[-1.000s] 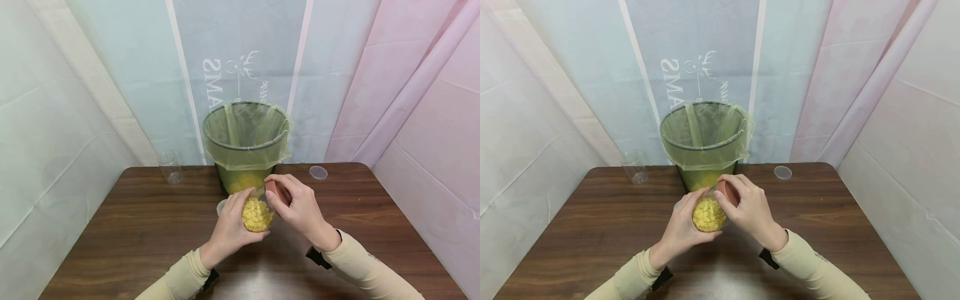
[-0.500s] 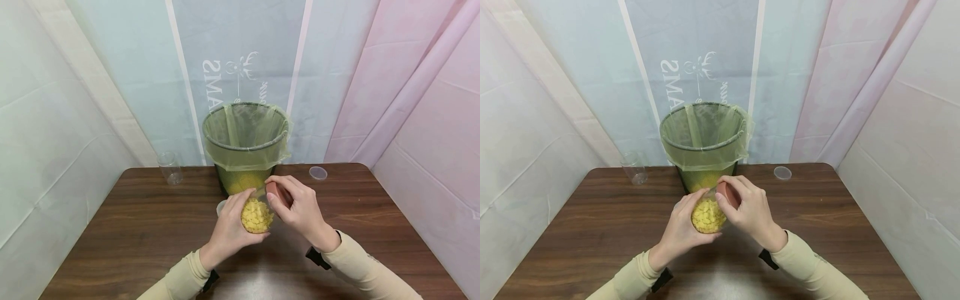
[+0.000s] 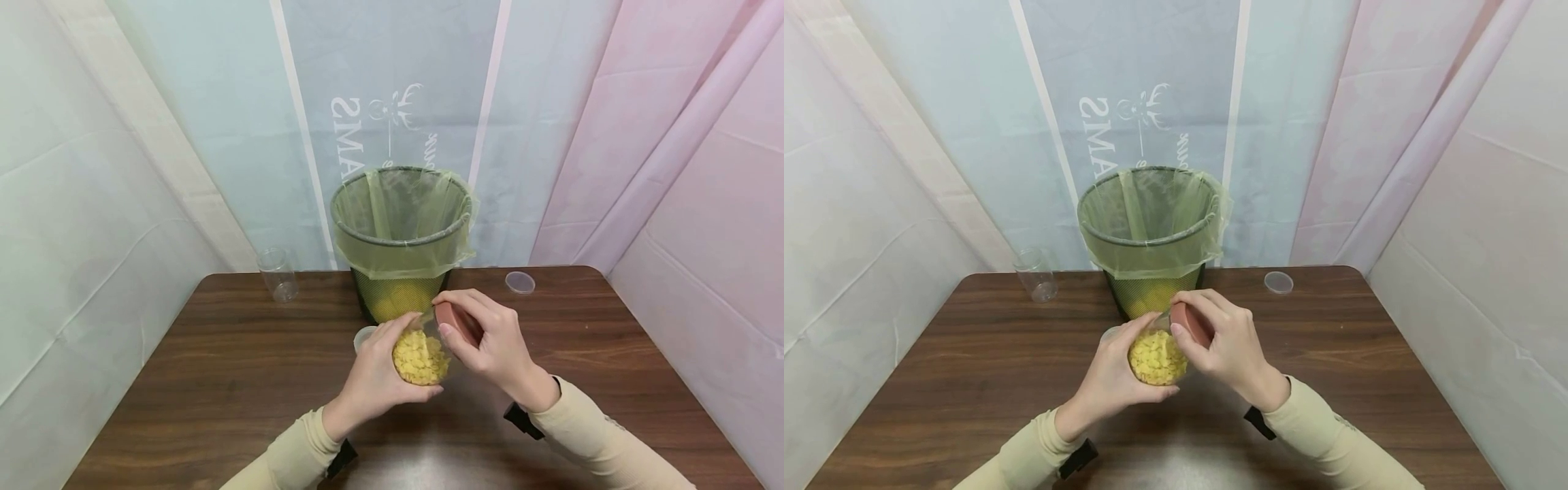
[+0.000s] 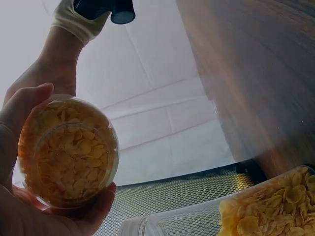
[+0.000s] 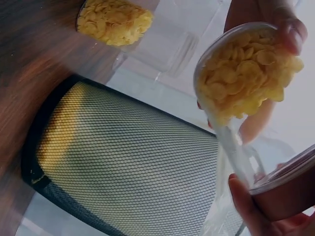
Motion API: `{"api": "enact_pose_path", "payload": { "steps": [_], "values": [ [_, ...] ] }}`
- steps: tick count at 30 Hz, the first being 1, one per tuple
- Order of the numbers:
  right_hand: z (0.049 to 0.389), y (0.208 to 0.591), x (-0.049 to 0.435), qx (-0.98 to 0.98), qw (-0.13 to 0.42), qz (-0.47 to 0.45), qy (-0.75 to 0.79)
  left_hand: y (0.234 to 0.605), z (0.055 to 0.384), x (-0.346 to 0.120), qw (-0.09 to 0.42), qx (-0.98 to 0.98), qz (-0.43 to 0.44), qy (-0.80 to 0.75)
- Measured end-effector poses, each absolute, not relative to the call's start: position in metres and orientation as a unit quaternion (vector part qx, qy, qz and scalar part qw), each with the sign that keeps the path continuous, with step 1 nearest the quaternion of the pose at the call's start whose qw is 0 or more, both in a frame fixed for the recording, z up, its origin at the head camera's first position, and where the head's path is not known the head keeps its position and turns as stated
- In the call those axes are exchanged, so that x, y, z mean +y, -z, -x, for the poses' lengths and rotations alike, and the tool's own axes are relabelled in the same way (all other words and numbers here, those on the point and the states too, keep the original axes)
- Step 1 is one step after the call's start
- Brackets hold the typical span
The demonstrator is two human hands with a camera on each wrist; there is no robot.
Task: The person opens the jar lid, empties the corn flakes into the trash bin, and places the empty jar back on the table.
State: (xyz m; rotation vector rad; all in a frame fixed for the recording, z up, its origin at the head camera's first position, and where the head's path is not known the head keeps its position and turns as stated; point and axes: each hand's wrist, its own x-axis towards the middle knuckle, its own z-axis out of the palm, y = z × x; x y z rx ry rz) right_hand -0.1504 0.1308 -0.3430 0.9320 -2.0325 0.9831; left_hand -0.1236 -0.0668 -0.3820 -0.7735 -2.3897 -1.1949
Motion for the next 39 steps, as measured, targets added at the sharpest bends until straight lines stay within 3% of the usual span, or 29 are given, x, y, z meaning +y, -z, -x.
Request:
{"api": "enact_pose_path", "payload": {
  "steps": [16, 26, 32, 39],
  "values": [
    [0.166, 0.345, 0.135, -0.68, 0.367, -0.502, -0.39, 0.377, 0.125, -0.07, 0.129, -0.834, 0.285, 0.454],
    [0.172, 0.343, 0.137, -0.643, 0.364, -0.557, -0.381, 0.375, 0.122, -0.071, 0.136, -0.839, 0.285, 0.444],
    [0.171, 0.342, 0.141, -0.68, 0.308, -0.544, -0.384, 0.376, 0.122, -0.07, 0.144, -0.84, 0.28, 0.442],
    [0.159, 0.338, 0.144, -0.779, 0.211, -0.428, -0.406, 0.379, 0.123, -0.068, 0.157, -0.855, 0.26, 0.421]
  ]
}}
